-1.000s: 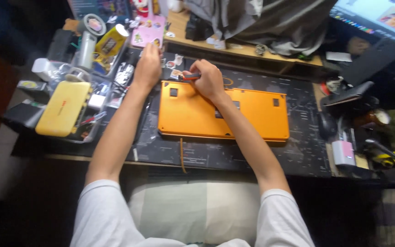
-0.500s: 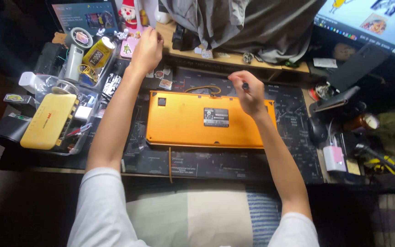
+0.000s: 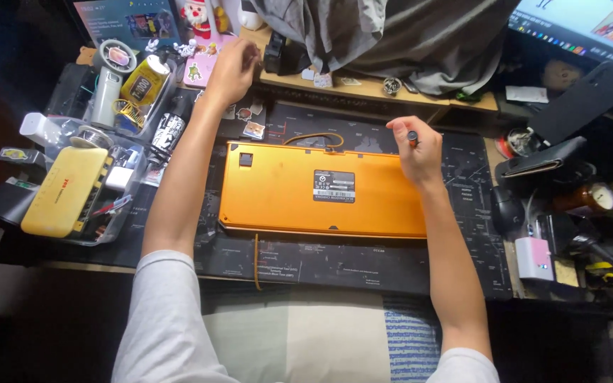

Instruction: Disassembling an orange mechanical keyboard by removing screws from the back and prying the case open.

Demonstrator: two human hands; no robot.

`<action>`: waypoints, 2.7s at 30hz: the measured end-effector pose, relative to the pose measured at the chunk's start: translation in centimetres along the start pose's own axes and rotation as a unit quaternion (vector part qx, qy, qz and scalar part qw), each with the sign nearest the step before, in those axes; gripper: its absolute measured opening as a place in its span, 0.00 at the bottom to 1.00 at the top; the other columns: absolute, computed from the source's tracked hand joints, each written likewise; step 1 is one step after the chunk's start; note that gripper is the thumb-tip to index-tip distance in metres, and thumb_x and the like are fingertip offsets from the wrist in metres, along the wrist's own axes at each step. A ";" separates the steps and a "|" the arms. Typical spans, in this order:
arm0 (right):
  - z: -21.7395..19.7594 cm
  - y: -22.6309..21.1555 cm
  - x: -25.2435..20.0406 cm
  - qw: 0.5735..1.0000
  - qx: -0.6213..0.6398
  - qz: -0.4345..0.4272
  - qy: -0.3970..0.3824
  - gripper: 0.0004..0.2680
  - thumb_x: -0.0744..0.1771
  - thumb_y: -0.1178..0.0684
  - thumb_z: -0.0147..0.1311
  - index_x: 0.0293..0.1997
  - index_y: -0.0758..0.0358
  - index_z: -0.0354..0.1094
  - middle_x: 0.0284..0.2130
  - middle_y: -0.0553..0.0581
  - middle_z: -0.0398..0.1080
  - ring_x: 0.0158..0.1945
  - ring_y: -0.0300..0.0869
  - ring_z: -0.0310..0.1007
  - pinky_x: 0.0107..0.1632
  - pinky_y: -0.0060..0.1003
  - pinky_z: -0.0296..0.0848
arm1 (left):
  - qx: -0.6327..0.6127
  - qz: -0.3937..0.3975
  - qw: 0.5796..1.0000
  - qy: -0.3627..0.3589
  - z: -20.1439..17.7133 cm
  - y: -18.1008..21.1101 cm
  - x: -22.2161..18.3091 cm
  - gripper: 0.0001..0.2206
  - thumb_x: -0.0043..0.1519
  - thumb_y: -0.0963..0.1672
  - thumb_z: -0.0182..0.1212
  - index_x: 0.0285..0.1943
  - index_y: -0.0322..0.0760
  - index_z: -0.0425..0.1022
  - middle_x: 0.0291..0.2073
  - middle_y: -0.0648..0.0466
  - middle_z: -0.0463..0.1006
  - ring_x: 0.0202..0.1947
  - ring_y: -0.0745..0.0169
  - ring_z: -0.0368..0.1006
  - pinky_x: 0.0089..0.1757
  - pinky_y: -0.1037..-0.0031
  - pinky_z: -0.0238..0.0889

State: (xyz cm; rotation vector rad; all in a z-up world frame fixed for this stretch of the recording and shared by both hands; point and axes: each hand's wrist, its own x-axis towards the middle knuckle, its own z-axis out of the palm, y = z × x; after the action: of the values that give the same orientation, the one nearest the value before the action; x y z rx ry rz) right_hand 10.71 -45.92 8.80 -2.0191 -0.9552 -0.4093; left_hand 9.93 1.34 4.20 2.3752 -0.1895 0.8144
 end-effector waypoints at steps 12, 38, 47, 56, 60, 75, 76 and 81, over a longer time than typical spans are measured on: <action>2.4 -3.7 -2.0 0.947 0.302 0.104 -0.028 0.18 0.75 0.34 0.37 0.44 0.58 0.65 0.25 0.53 0.72 0.28 0.37 0.71 0.36 0.32 0.68 | -0.155 0.078 0.983 0.065 -3.0 14.5 -5.9 0.03 0.76 0.37 0.58 0.48 0.30 0.74 0.36 0.48 0.79 0.33 0.60 0.76 0.36 0.75 0.73; 6.0 -8.2 -5.4 0.904 0.424 0.022 -0.038 0.07 0.69 0.55 0.66 0.49 0.66 0.75 0.44 0.69 0.81 0.48 0.55 0.87 0.56 0.47 0.84 | -0.603 -0.194 0.771 -0.064 2.9 21.5 -14.4 0.08 0.71 0.42 0.68 0.57 0.38 0.80 0.46 0.44 0.86 0.48 0.52 0.86 0.56 0.57 0.80; 6.2 -8.8 -5.7 0.901 0.433 0.026 -0.031 0.06 0.69 0.60 0.67 0.49 0.68 0.76 0.48 0.70 0.82 0.52 0.55 0.86 0.58 0.49 0.83 | -0.626 -0.182 0.757 -0.031 3.5 21.4 -15.0 0.08 0.71 0.42 0.68 0.57 0.40 0.81 0.48 0.43 0.86 0.49 0.51 0.86 0.57 0.57 0.79; 7.4 -8.9 -6.1 0.856 0.510 0.081 -0.019 0.07 0.69 0.59 0.66 0.50 0.66 0.75 0.52 0.70 0.81 0.56 0.54 0.84 0.61 0.49 0.83 | -0.584 -0.145 0.799 0.008 1.6 23.5 -14.4 0.07 0.70 0.40 0.69 0.55 0.40 0.82 0.48 0.43 0.87 0.50 0.51 0.87 0.57 0.60 0.80; 8.1 -8.5 -6.2 0.824 0.556 0.106 -0.017 0.07 0.69 0.57 0.66 0.50 0.67 0.75 0.51 0.70 0.82 0.55 0.54 0.85 0.60 0.48 0.84 | -0.543 -0.106 0.833 0.019 1.8 23.3 -14.4 0.07 0.67 0.37 0.73 0.52 0.36 0.83 0.45 0.44 0.87 0.48 0.52 0.88 0.55 0.61 0.81; 7.1 -5.0 -3.8 0.930 0.363 0.049 0.011 0.11 0.74 0.45 0.60 0.40 0.61 0.76 0.29 0.61 0.81 0.34 0.44 0.85 0.43 0.35 0.83 | -0.015 -0.071 0.995 -0.073 -5.1 10.3 -11.7 0.04 0.68 0.38 0.72 0.48 0.32 0.88 0.34 0.46 0.85 0.31 0.52 0.81 0.37 0.66 0.75; 7.2 -4.6 -3.8 0.933 0.356 0.054 0.010 0.13 0.75 0.43 0.59 0.39 0.62 0.75 0.29 0.60 0.81 0.35 0.44 0.85 0.42 0.35 0.83 | 0.037 -0.086 0.990 -0.109 -5.0 9.4 -12.1 0.04 0.66 0.38 0.72 0.48 0.31 0.88 0.34 0.43 0.86 0.31 0.46 0.83 0.36 0.61 0.76; 7.4 -4.3 -3.4 0.903 0.411 0.126 0.011 0.10 0.75 0.47 0.56 0.48 0.65 0.76 0.27 0.61 0.76 0.41 0.50 0.88 0.52 0.45 0.87 | 0.032 -0.150 0.975 -0.161 -5.8 9.2 -11.8 0.05 0.68 0.39 0.71 0.48 0.32 0.90 0.35 0.42 0.87 0.36 0.43 0.85 0.41 0.61 0.78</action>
State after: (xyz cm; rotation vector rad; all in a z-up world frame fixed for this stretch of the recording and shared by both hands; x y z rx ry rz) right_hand 4.84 -40.06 4.83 -1.3196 -0.6698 0.1186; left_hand -5.40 -3.31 5.39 2.5038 0.0677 0.2954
